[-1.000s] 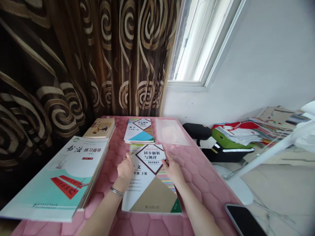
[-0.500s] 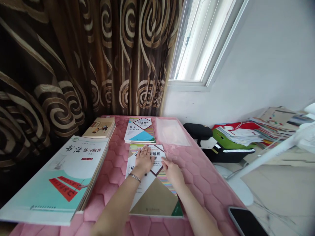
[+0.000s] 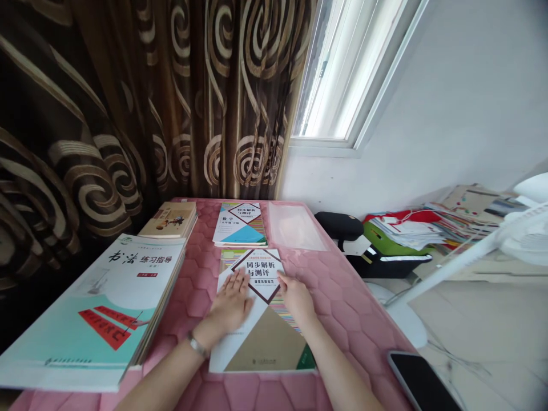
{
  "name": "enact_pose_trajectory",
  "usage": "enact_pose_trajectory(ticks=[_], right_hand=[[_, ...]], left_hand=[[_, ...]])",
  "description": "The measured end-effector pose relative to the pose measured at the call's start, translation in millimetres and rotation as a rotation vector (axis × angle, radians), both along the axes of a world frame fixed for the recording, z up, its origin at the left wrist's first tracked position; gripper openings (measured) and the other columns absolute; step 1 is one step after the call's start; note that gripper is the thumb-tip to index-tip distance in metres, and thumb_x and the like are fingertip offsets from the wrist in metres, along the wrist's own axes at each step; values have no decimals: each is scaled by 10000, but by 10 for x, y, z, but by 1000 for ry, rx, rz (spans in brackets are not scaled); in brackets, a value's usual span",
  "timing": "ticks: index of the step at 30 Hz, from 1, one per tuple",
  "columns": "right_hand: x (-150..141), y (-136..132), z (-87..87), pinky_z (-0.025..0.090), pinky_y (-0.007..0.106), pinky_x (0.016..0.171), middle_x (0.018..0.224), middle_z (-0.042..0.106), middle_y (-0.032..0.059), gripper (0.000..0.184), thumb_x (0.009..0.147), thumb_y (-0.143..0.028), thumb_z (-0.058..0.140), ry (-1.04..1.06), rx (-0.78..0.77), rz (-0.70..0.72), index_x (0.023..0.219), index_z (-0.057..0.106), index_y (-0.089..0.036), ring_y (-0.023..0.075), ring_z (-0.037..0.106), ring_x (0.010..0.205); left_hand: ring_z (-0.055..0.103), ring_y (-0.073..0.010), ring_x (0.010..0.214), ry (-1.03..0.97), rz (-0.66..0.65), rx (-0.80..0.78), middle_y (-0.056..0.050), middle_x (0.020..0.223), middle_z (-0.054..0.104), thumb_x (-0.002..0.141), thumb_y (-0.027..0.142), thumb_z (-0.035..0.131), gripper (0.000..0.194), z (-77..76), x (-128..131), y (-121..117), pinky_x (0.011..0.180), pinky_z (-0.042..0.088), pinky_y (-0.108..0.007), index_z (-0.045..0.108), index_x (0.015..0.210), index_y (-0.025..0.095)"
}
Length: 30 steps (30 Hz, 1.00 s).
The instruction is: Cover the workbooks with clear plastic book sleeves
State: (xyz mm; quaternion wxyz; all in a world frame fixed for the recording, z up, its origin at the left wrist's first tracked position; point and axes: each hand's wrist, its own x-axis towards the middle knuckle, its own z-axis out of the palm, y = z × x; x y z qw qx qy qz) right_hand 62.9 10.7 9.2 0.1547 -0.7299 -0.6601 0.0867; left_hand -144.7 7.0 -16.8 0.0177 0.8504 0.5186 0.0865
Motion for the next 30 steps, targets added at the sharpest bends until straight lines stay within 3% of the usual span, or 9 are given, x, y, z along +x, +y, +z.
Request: enact_pose_trajectory(ticks=[4,9,12,15,17,20,24,27,30], right_hand=[[1,-16,22,495,272,763,1076,727,86,415,995,-271,330,6,-24,2,1323,584,-244,211,677,968],[-52,-85,96,495,351,843,1249,622,162,448,984,-246,323,-203,-26,30,1384,517,-190,268,609,1085],[-241,-62,136,385,412,1050,1460,433,197,482,973,-280,367,-246,6,253,1396,484,-81,322,416,1323],[-517,98,111,259,406,1155,1573,265,119,568,989,-420,323,-139,-6,578,1463,387,-114,287,213,1448],[-640,268,65,199,421,1181,1593,200,90,612,994,-475,267,-111,-38,683,1498,313,-131,261,146,1469],[-593,533,10,97,422,1200,1595,131,121,684,992,-509,216,-150,-83,605,1514,225,-67,243,84,1477],[-260,702,15,48,444,1197,1592,75,154,727,991,-522,122,-199,-107,401,1513,175,-19,253,39,1477],[-154,607,32,11,495,1188,1588,85,161,723,991,-516,129,-240,-108,332,1509,190,-15,281,25,1475],[-275,296,-6,11,510,1188,1573,111,205,718,995,-490,190,-258,-112,350,1494,209,26,304,38,1471]], left_hand=[[250,-226,1448,-22,-70,114,-80,1580,263,979,478,277,610,-139,-255,-358,1163,276,-407,224,1521,203],[264,-216,1443,-16,-76,123,-92,1576,267,985,464,274,596,-94,-343,-399,1156,291,-395,243,1515,193],[262,-224,1444,-6,-81,109,-110,1572,266,983,459,277,594,-49,-316,-385,1156,292,-404,283,1502,170],[293,-247,1431,0,-77,104,-120,1561,289,972,464,303,593,-50,-307,-387,1146,312,-422,330,1484,166],[320,-251,1419,-2,-77,110,-120,1541,336,968,466,311,587,-72,-313,-388,1139,324,-429,358,1472,167],[309,-231,1425,-21,-87,142,-111,1546,328,975,452,313,585,-103,-325,-383,1144,322,-414,316,1490,176],[280,-220,1437,-21,-92,140,-114,1564,282,982,459,302,594,-78,-328,-388,1151,310,-391,290,1498,167],[274,-219,1439,-17,-99,114,-111,1567,279,981,464,295,598,-29,-319,-399,1157,297,-394,287,1499,166],[276,-230,1438,-9,-86,91,-115,1567,279,980,453,295,597,2,-306,-409,1160,289,-404,285,1501,161]])
